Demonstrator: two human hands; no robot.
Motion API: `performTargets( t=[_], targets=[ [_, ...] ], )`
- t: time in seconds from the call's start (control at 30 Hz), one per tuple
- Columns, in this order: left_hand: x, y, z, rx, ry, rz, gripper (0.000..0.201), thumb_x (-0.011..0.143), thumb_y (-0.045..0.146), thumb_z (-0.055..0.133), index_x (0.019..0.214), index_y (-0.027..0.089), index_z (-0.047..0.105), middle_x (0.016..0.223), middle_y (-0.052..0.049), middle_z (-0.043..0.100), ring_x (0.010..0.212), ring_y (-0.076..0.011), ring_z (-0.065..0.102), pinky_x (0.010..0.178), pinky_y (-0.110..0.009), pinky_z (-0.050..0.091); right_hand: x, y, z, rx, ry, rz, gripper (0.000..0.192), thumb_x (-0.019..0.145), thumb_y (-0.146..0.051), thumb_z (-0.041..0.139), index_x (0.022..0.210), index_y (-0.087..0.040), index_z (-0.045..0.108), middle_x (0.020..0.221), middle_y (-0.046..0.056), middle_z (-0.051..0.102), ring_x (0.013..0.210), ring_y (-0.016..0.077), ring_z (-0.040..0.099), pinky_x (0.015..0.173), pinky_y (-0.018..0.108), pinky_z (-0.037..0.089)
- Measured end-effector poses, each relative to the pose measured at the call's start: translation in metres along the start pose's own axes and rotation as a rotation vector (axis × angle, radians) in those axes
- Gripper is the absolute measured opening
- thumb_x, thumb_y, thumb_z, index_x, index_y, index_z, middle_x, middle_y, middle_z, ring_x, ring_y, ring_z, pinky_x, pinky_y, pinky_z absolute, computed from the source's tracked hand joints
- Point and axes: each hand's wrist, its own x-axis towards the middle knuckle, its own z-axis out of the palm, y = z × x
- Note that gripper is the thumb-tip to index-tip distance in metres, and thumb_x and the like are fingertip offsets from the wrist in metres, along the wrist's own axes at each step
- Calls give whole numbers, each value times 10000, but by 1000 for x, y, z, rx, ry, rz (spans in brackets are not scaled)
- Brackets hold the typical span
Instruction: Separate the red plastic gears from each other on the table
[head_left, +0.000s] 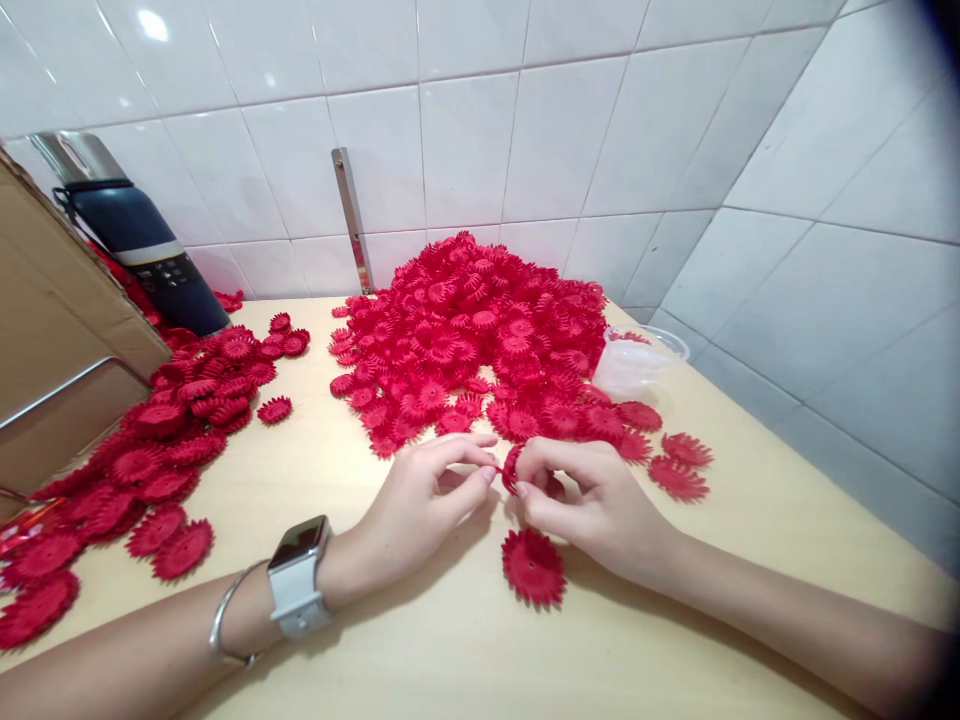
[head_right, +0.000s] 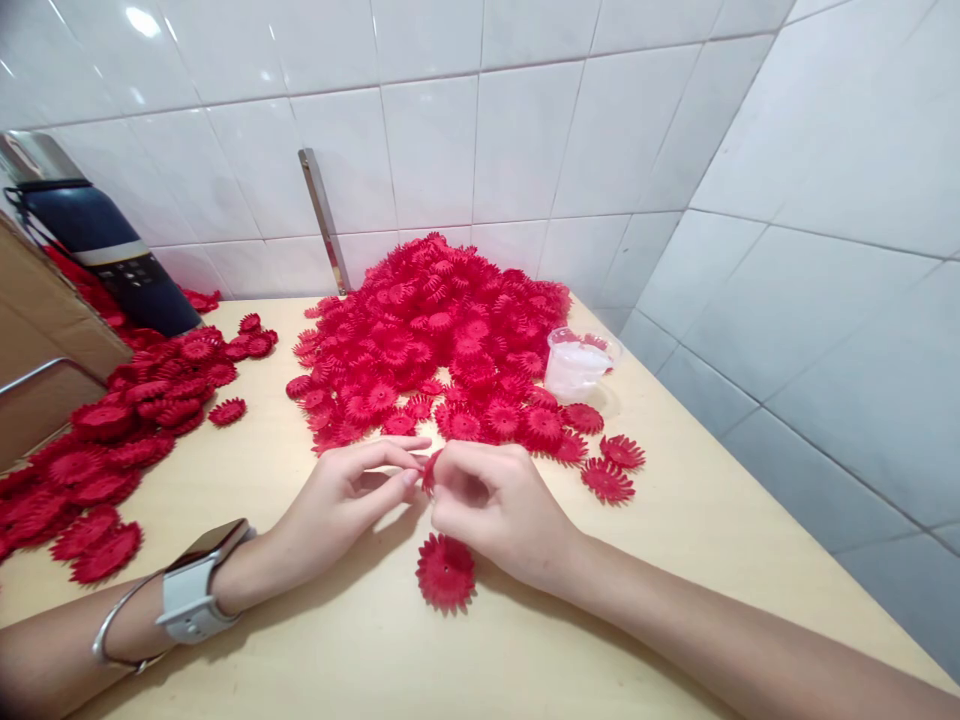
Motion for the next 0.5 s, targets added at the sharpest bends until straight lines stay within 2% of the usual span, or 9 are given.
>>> performTargets(
  t=[0.17, 0.33, 0.5],
  targets=[
    [4, -6, -4, 9, 195, -11, 145, 756, 104, 480, 642, 167, 543, 1081, -34, 544, 988, -163, 533, 744, -242, 457, 2, -1, -2, 41, 121, 94, 136, 622, -131, 449, 515, -183, 383, 429, -57, 396, 398, 71, 362, 392, 201, 265],
    [2, -6, -3, 36, 255, -2, 170, 747, 93, 464, 599, 165, 505, 1070, -33, 530, 992, -168, 517, 721, -245, 452, 2, 1, -4, 158, 288, 247, 125, 614, -150, 450, 509, -190, 393, 400, -64, 409, 361, 73, 376, 367, 201, 275],
    [2, -3, -3, 124, 348, 28, 173, 744, 87, 469, 595, 168, 501, 1025, -24, 523, 971, -145, 505, 680, -210, 439, 1, 0, -2, 195, 282, 265, 129, 594, -148, 461, 487, -190, 403, 367, -68, 410, 334, 70, 369, 346, 201, 273]
  ],
)
